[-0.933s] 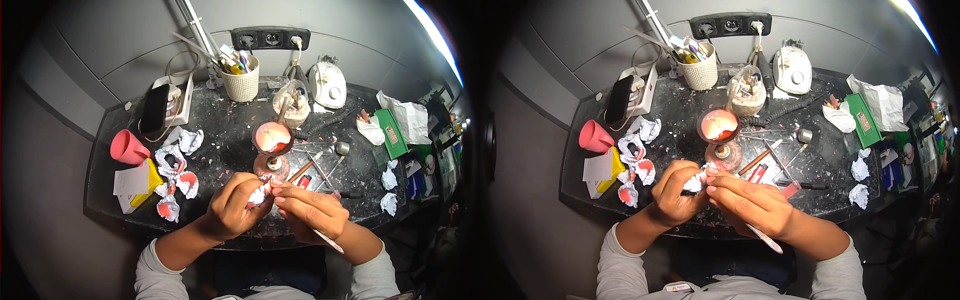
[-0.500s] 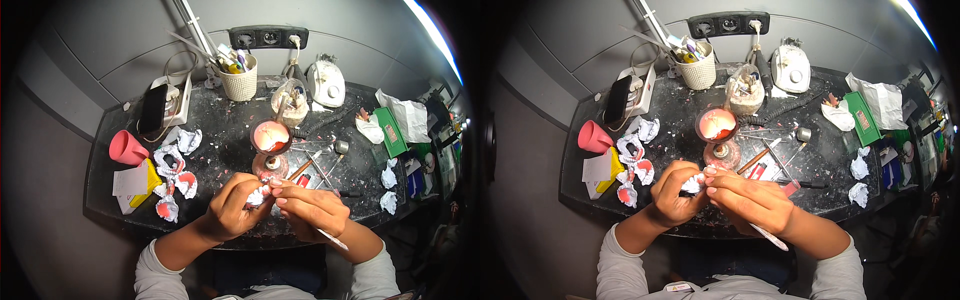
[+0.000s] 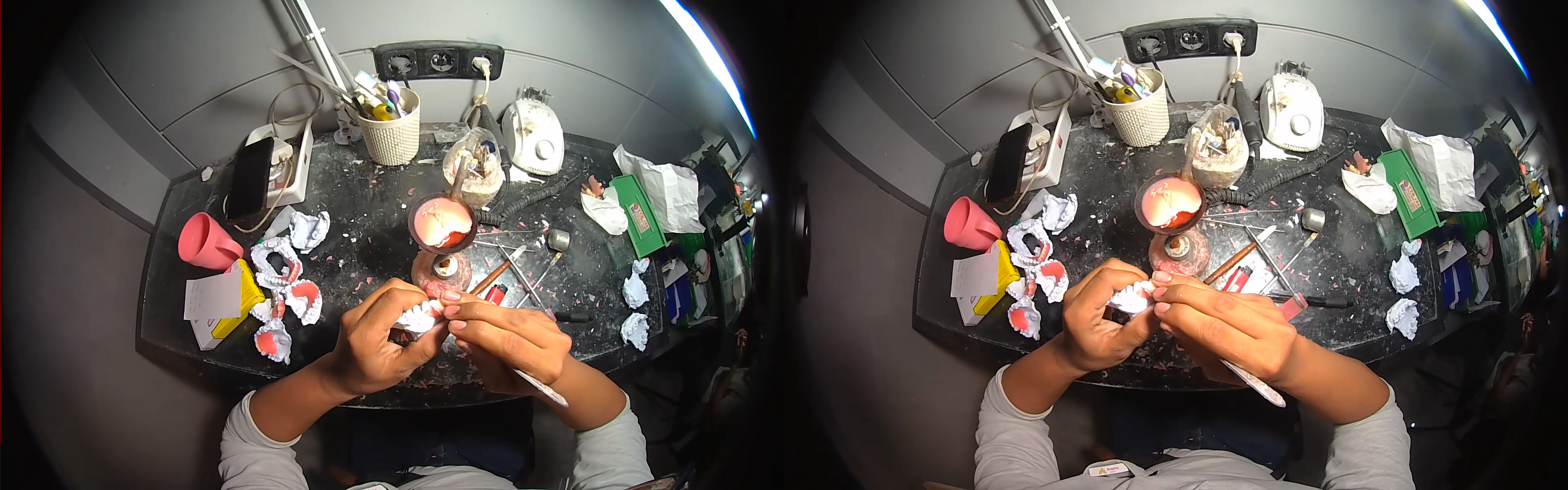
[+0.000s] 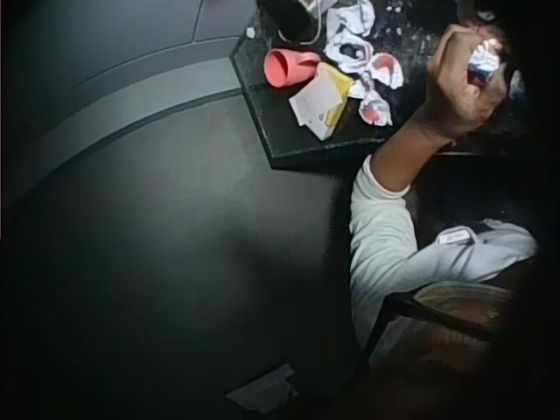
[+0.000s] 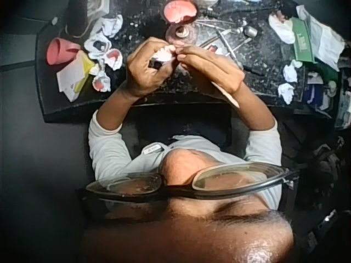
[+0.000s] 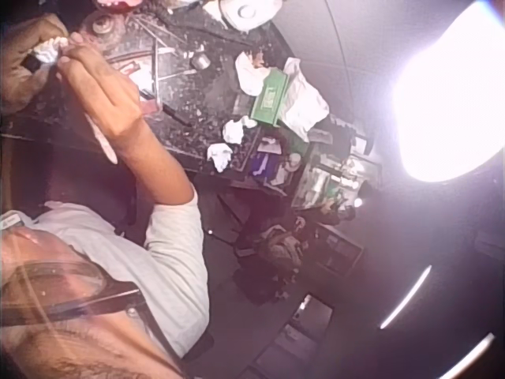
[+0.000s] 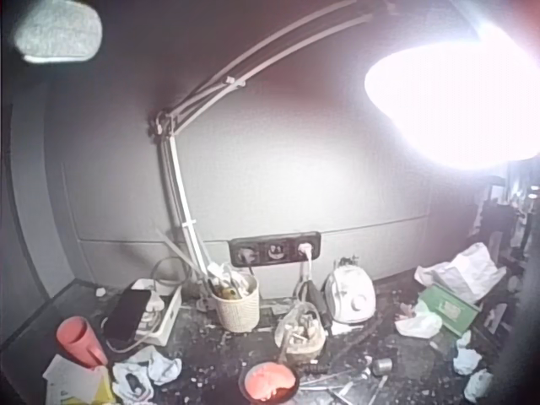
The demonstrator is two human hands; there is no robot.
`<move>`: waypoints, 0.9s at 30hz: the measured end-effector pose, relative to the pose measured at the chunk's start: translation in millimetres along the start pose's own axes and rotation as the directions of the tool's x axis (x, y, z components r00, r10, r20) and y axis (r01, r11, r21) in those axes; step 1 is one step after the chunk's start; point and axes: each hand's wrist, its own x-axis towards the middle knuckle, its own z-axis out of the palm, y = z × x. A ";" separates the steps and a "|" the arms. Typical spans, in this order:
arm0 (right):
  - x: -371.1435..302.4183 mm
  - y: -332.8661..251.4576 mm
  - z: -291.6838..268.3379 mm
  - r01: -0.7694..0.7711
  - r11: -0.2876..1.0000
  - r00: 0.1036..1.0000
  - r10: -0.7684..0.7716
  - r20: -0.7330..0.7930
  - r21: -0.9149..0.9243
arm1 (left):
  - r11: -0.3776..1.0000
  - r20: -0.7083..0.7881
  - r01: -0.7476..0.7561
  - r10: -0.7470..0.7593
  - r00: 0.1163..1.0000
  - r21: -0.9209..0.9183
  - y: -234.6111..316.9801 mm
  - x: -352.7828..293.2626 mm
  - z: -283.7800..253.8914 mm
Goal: The person carves and shapes wax onto dental mold models using metal carving tools over a burner flame at a workbench, then adjusts the desk lamp overhead.
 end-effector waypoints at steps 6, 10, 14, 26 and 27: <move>0.0 -1.5 -1.6 -0.038 0.999 0.999 0.038 0.024 -0.004 | 0.986 0.034 0.090 -0.086 0.996 -0.142 -2.6 -1.1 -0.9; -1.0 -4.0 -1.7 -0.081 0.997 0.996 0.081 0.028 0.004 | 0.945 0.078 0.221 -0.208 0.975 -0.241 1.1 -2.2 -1.6; -2.0 -6.1 -2.4 -0.099 0.995 0.994 0.099 0.039 0.002 | 0.898 0.147 0.336 -0.305 0.941 -0.284 3.9 -2.5 -4.6; -4.0 -2.0 5.1 -0.050 0.998 0.998 0.049 -0.031 -0.041 | 0.870 0.082 0.362 -0.355 0.931 -0.334 1.0 -3.4 3.3; -3.8 -1.2 5.1 -0.048 0.998 0.998 0.046 -0.033 -0.042 | 0.870 0.084 0.363 -0.356 0.931 -0.334 0.5 -3.4 3.1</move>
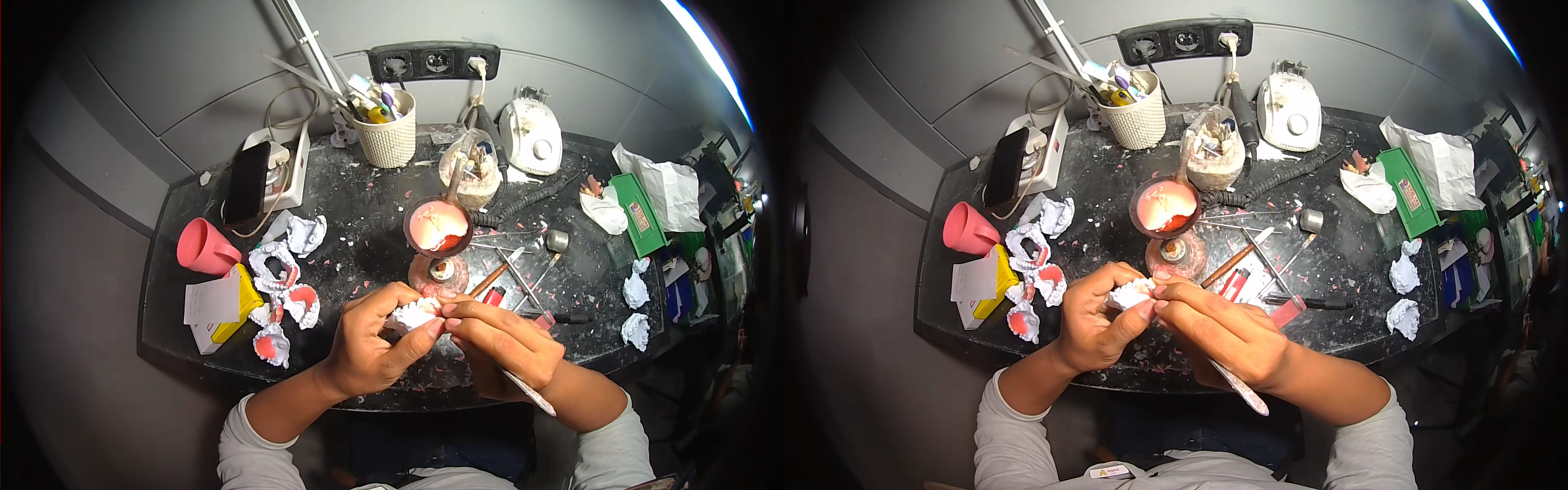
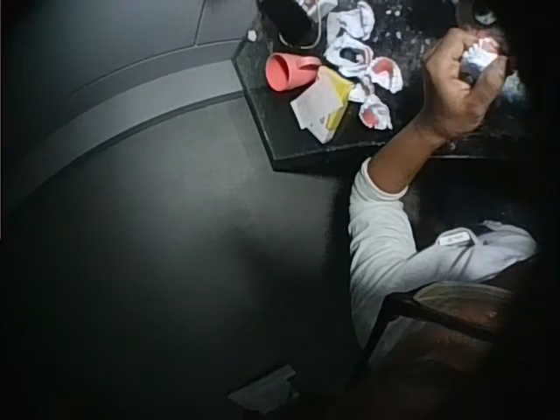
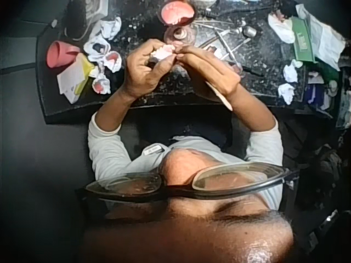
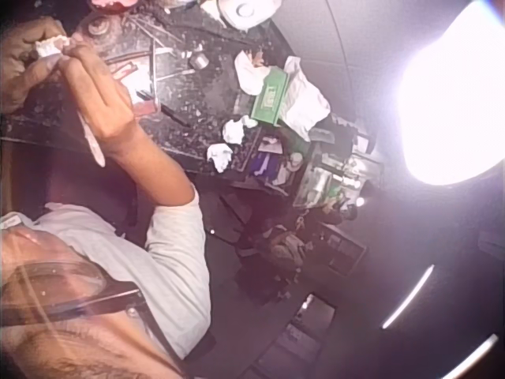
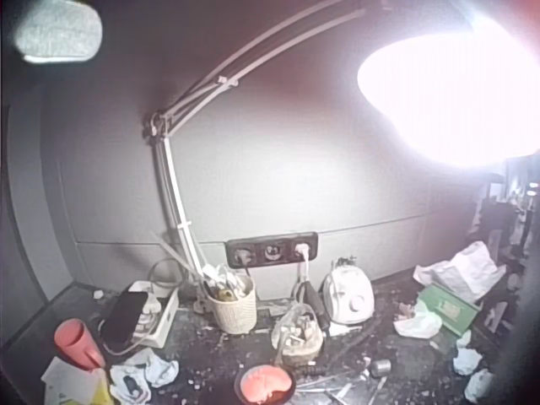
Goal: The person carves and shapes wax onto dental mold models using metal carving tools over a burner flame at a workbench, then adjusts the desk lamp overhead.
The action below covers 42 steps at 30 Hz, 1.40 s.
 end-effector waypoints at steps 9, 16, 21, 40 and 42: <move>-2.6 -1.2 2.5 -0.006 1.000 1.000 0.005 -0.013 -0.028 | 0.999 0.014 0.039 -0.038 0.999 -0.032 2.2 -0.7 0.0; -2.8 -2.5 0.6 -0.028 0.999 1.000 0.027 -0.014 -0.021 | 0.993 0.095 0.113 -0.112 0.989 -0.012 4.6 -2.0 -3.1; -2.8 -4.5 -1.7 -0.098 0.995 0.995 0.098 -0.037 0.006 | 0.999 0.108 0.039 -0.042 0.993 0.030 8.1 1.2 -1.8; 0.9 1.0 -3.5 -0.107 0.993 0.992 0.110 -0.062 0.052 | 0.999 0.124 0.031 -0.026 0.992 -0.039 10.4 2.4 -4.2; -0.8 0.7 -4.0 -0.139 0.985 0.983 0.149 -0.107 0.100 | 0.999 0.123 0.019 -0.014 0.992 -0.043 9.0 3.0 -3.4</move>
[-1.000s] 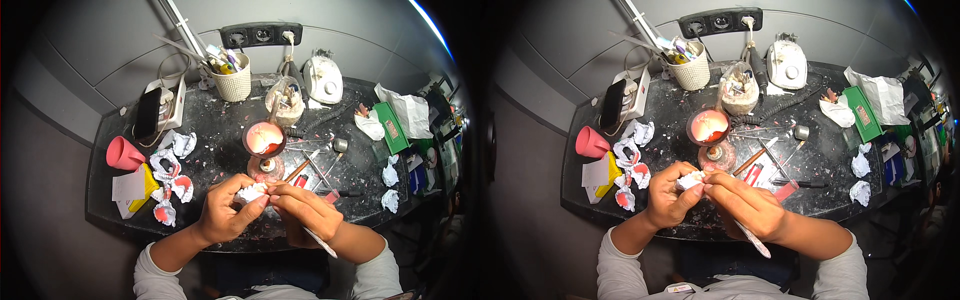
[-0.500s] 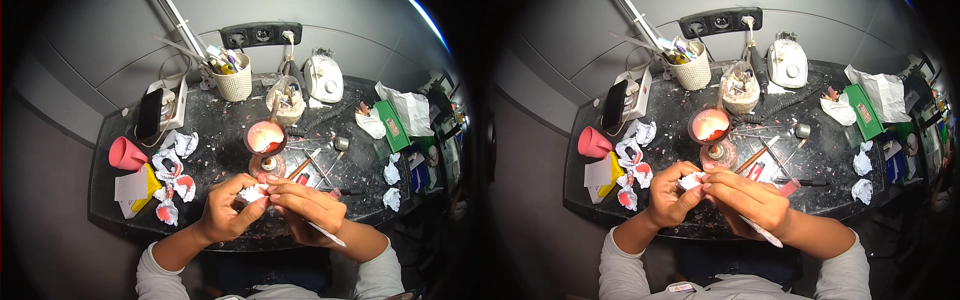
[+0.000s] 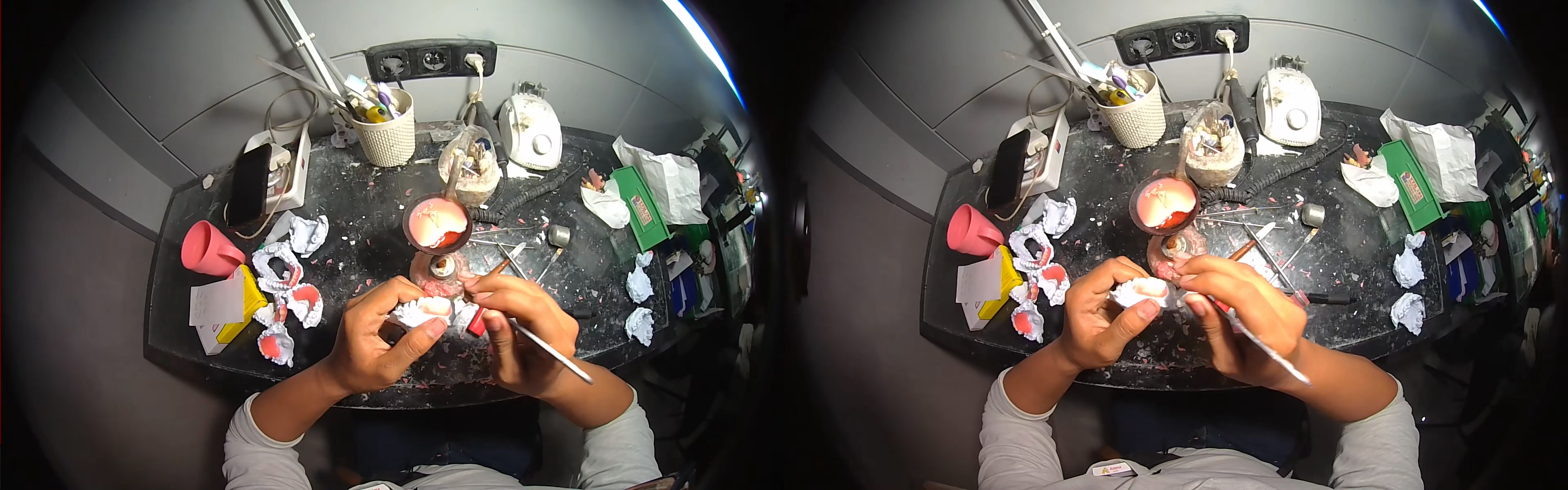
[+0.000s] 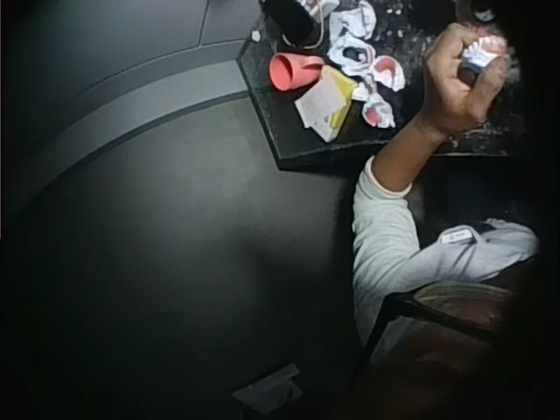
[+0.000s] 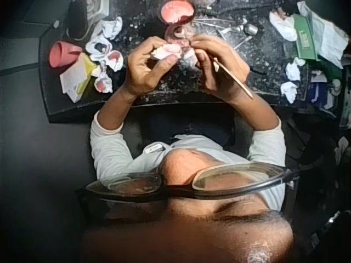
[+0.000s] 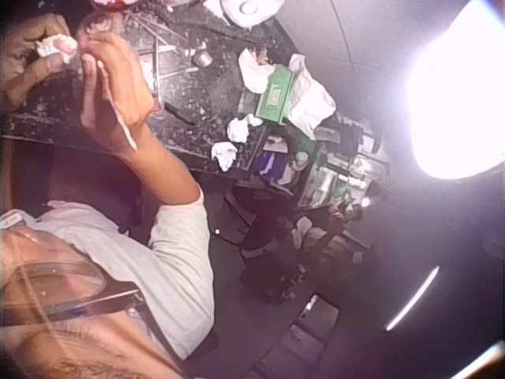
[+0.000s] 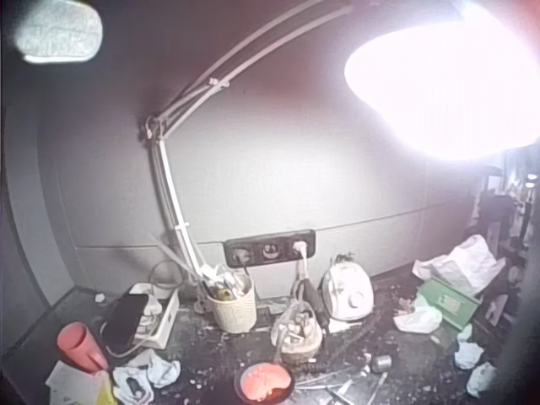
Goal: The person carves and shapes wax onto dental mold models using metal carving tools over a burner flame at a workbench, then adjusts the desk lamp overhead.
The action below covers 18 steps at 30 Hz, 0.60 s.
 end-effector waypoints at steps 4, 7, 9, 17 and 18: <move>-3.6 2.3 3.6 -0.034 0.994 0.996 0.042 -0.080 0.101 | 0.998 -0.133 -0.053 0.058 0.989 0.035 -4.3 -1.0 5.4; -1.3 5.6 2.6 0.045 0.999 0.997 -0.043 -0.067 0.020 | 0.987 -0.141 -0.105 0.122 0.982 0.121 -8.4 0.4 4.0; -0.8 4.4 3.8 0.152 0.988 0.987 -0.152 0.050 -0.008 | 0.969 -0.127 -0.144 0.172 0.977 0.201 -12.6 -0.3 2.0; -1.2 -2.8 6.1 0.169 0.983 0.981 -0.161 0.110 -0.066 | 0.905 -0.081 -0.240 0.285 0.955 0.353 -15.8 -2.7 0.5; -1.7 -2.6 6.3 0.168 0.984 0.981 -0.161 0.110 -0.066 | 0.905 -0.081 -0.239 0.284 0.955 0.353 -16.5 -3.4 0.6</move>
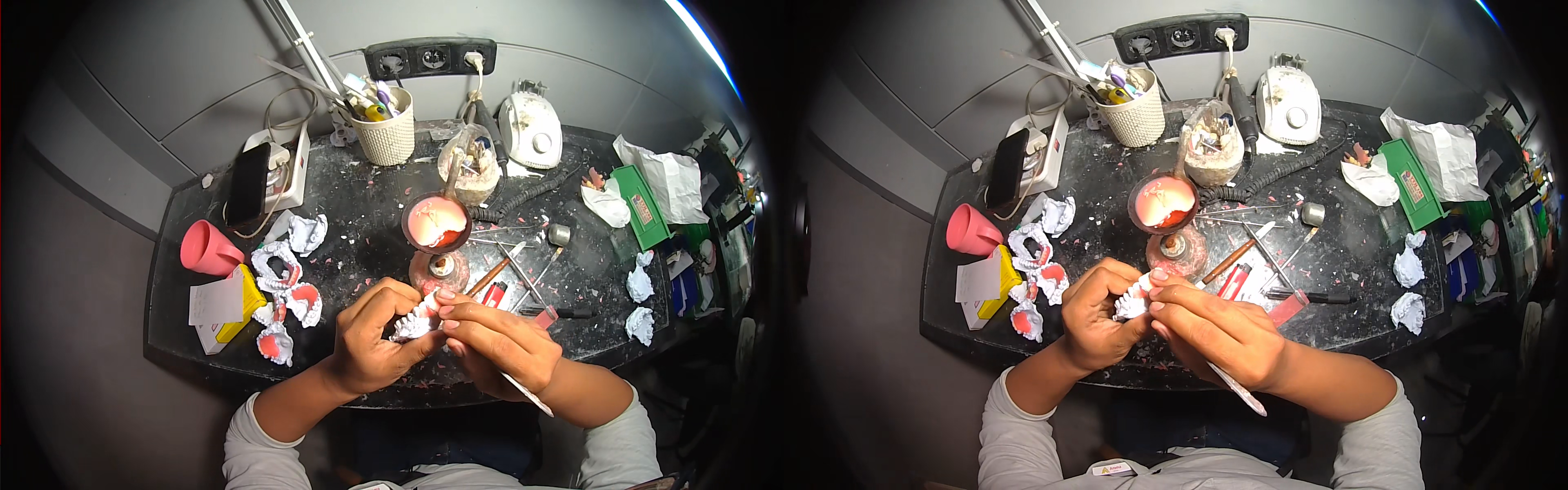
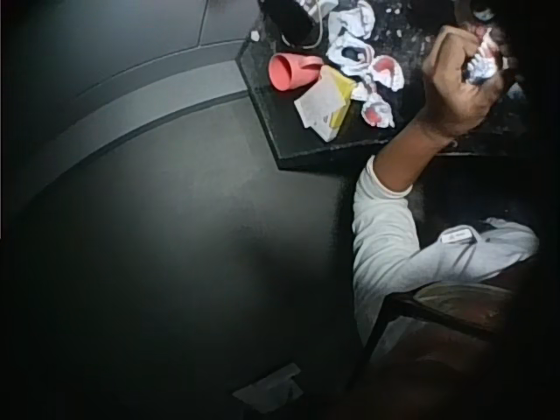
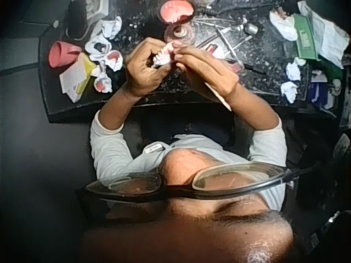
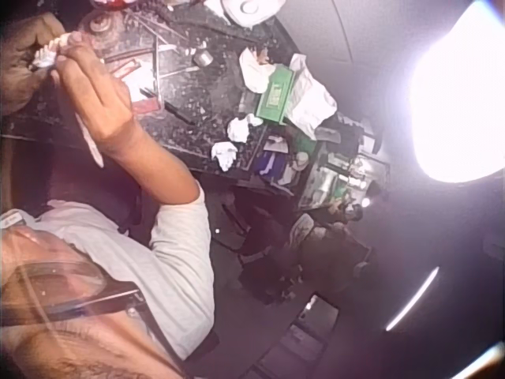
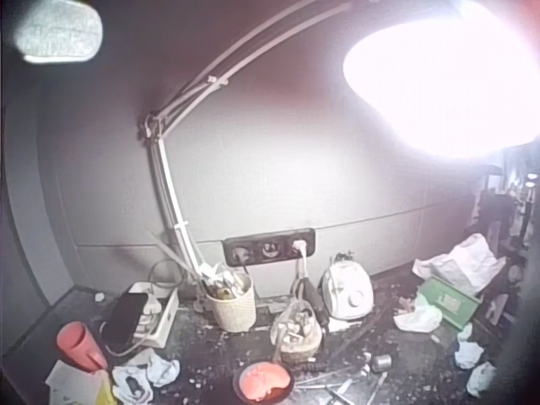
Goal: The person carves and shapes wax onto dental mold models using metal carving tools over a burner flame at a workbench, then adjusts the desk lamp overhead.
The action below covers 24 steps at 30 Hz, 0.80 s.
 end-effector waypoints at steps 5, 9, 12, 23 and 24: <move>-3.8 0.3 4.0 -0.001 1.000 1.000 0.001 -0.029 0.000 | 1.000 -0.031 -0.002 0.002 1.000 0.004 -1.6 -2.3 2.8; -5.7 1.4 4.7 0.002 1.000 0.999 -0.002 -0.045 -0.011 | 0.999 -0.023 -0.017 0.018 1.000 0.027 -1.3 -2.6 2.0; -4.8 0.7 3.9 -0.018 1.000 0.999 0.018 -0.037 -0.008 | 0.999 -0.003 -0.032 0.032 0.999 -0.003 -4.9 -6.1 2.5; -5.8 1.0 6.0 -0.013 1.000 0.999 0.012 -0.049 -0.023 | 0.980 0.042 -0.115 0.109 0.993 0.164 2.7 1.5 -1.4; -5.1 1.0 5.3 -0.013 1.000 0.999 0.012 -0.049 -0.023 | 0.980 0.042 -0.115 0.109 0.993 0.164 1.9 0.7 -1.1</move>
